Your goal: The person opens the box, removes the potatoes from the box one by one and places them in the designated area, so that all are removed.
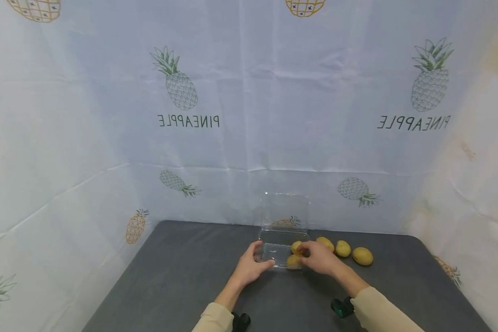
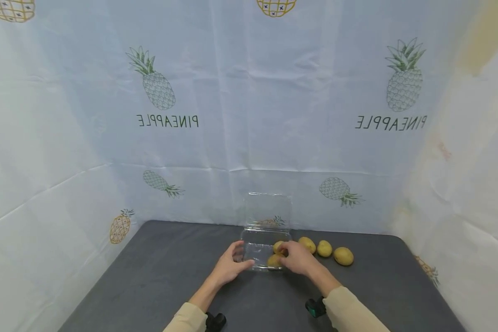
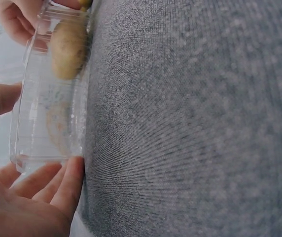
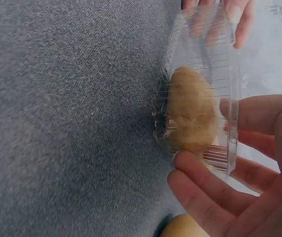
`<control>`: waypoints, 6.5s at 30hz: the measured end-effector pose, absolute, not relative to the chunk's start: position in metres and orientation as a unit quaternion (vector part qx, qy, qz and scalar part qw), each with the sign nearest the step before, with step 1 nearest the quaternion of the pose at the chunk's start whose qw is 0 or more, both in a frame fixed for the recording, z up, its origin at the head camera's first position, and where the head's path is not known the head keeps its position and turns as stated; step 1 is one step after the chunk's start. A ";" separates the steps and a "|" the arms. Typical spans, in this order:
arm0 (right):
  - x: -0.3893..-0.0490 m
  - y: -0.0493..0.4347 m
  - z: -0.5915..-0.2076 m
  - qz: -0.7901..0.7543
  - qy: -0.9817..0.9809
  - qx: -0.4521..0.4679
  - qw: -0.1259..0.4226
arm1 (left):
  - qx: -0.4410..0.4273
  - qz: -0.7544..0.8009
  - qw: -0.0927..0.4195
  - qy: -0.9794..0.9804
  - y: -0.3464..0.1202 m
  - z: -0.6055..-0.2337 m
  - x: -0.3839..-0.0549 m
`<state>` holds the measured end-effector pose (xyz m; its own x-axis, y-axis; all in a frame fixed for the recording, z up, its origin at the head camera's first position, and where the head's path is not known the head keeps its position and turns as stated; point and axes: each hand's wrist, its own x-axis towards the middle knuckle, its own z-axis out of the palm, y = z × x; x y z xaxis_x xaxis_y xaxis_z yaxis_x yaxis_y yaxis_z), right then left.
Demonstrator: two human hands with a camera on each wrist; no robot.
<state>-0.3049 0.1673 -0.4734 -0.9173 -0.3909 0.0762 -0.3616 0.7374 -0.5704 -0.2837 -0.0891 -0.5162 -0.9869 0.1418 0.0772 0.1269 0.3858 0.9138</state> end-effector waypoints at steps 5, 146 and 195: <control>-0.309 0.162 -0.475 -0.284 0.941 -0.178 0.037 | 0.084 0.549 0.005 0.831 -0.088 -0.516 -0.283; -0.285 0.199 -0.449 -0.275 0.947 -0.159 -0.050 | 0.071 0.547 0.017 0.834 -0.087 -0.512 -0.284; -0.329 0.154 -0.484 -0.214 0.960 -0.177 0.026 | 0.065 0.550 0.007 0.832 -0.079 -0.516 -0.281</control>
<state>-0.3290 0.1541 -0.4840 -0.9358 -0.3517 0.0252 -0.3292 0.8458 -0.4198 -0.2809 -0.0785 -0.5157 -0.9914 0.1166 0.0602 0.1011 0.3862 0.9169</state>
